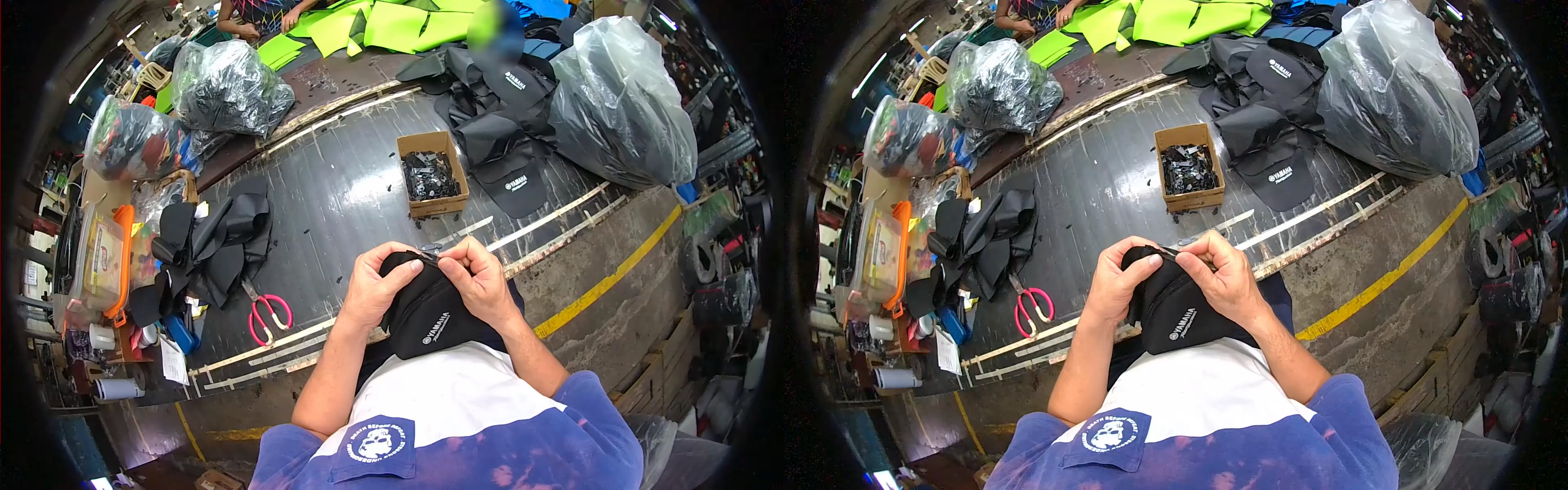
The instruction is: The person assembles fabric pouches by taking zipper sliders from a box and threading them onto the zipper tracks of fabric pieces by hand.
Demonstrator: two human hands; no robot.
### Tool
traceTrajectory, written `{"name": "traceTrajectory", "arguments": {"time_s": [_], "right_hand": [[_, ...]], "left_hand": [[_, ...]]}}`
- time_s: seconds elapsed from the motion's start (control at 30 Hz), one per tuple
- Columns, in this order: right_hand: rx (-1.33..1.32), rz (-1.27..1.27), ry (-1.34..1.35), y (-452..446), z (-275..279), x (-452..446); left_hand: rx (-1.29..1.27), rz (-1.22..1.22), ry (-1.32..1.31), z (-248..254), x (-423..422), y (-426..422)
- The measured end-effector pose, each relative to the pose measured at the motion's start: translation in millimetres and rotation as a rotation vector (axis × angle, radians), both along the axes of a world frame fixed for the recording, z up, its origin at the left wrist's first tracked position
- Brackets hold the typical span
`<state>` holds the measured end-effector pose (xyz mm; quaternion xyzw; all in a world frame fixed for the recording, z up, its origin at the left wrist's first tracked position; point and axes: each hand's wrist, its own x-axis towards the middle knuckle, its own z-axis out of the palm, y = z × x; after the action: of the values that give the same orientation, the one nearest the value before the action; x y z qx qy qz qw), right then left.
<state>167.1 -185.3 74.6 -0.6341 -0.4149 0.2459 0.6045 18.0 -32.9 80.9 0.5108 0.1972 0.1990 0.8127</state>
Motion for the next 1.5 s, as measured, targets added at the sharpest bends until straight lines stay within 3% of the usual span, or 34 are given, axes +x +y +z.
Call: {"name": "traceTrajectory", "arguments": {"time_s": [0.27, 0.37, 0.8, 0.87, 0.9, 0.97, 1.1, 1.2, 1.23, 1.3, 1.37, 1.5], "right_hand": [[-0.028, 0.001, -0.058, 0.8, -5.3, 2.6], [-0.004, 0.020, 0.064, 1.8, -3.9, 1.2], [-0.049, -0.070, 0.098, 2.0, -18.6, 23.4], [-0.277, -0.270, -0.142, 0.3, -27.9, 44.3], [-0.268, -0.241, -0.142, -0.2, -35.4, 52.1], [-0.432, -0.364, -0.533, -4.1, -51.6, 64.5], [-0.438, -0.271, -0.705, -4.8, -62.3, 82.4], [-0.433, -0.366, -1.089, -6.0, -55.3, 87.7], [-0.431, -0.365, -1.092, -2.3, -42.0, 84.4], [-0.272, -0.235, -0.651, 11.1, 2.6, 63.0], [-0.028, -0.002, -0.442, 20.8, 38.9, 35.8], [-0.036, 0.044, -0.526, 31.4, 31.0, -6.7]], "left_hand": [[0.150, 0.005, 0.066, 4.2, 0.0, -0.4], [0.180, 0.007, 0.082, 5.7, -0.2, -0.5], [0.381, 0.043, 0.159, 4.7, -0.4, 3.2], [0.413, 0.072, 0.175, 4.8, -3.5, 0.4], [0.403, 0.046, 0.155, 5.2, -4.8, 0.0], [0.379, -0.005, 0.117, 6.1, -9.7, -0.3], [0.502, -0.020, 0.188, 16.3, -24.1, -1.9], [0.598, 0.035, 0.281, 25.8, -32.3, -3.5], [0.647, 0.052, 0.321, 27.0, -32.3, -3.6], [0.751, 0.128, 0.321, 23.5, -29.6, -5.9], [0.959, 0.275, 0.309, 19.1, -22.5, -9.3], [0.954, 0.357, 0.277, 16.5, -14.1, -11.6]]}}
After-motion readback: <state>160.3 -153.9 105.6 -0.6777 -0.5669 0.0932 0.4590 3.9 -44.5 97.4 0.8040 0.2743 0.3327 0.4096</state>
